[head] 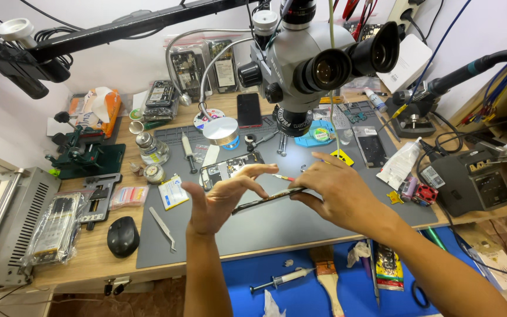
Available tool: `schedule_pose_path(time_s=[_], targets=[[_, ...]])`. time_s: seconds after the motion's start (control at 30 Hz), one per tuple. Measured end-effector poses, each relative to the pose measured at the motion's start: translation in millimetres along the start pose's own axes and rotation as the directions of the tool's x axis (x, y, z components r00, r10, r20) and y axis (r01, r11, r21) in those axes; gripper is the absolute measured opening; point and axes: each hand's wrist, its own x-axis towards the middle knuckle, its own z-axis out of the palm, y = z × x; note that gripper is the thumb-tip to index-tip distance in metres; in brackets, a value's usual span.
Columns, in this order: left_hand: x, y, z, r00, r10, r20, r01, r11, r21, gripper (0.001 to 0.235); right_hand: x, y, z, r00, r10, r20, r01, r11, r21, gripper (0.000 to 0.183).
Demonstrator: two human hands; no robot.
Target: The person holds a disassembled smartphone, connects a charging cable, and uses a red-handled tool to pry at the device's edge. They then apply a piece of white tape to the phone's internal battery area and place the phone on the workbench.
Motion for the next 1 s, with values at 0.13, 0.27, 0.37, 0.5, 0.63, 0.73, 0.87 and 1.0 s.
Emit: schedule_pose_path(time_s=[0.13,0.27,0.37,0.5,0.63,0.73,0.87,1.0], targets=[[-3,15,-7,0.979,-0.198,-0.054,0.205,0.929,0.309,0.093,-9,18,34,1.0,-0.03,-0.009,0.029,0.993,-0.113,0.014],[-3,9,0,0.886,-0.393,-0.246,0.463,0.746,0.478,0.033,-15,33,69,0.995,-0.09,-0.036,0.076,0.956,-0.284,0.016],[-2,-1,4,0.835,-0.463,-0.298,0.55,0.671,0.497,0.037,-20,41,87,0.991,-0.125,-0.045,0.1,0.922,-0.373,0.013],[3,-38,3,0.908,-0.322,-0.266,0.414,0.606,0.679,0.034,-26,46,99,0.986,-0.163,-0.025,0.133,0.876,-0.464,0.006],[-5,-91,-6,0.97,-0.09,-0.228,0.243,0.458,0.855,0.023,-25,48,101,0.986,-0.166,-0.027,0.133,0.869,-0.477,0.007],[-6,-110,-3,0.98,0.102,-0.171,0.123,0.364,0.923,0.026,-23,49,101,0.985,-0.17,-0.033,0.133,0.867,-0.48,0.006],[-9,-126,0,0.958,0.256,-0.13,0.06,0.264,0.963,0.027,-20,43,98,0.984,-0.177,-0.032,0.141,0.871,-0.471,0.006],[-13,-139,5,0.929,0.347,-0.128,0.064,0.188,0.98,0.033,-18,36,96,0.982,-0.182,-0.048,0.138,0.871,-0.472,0.006]])
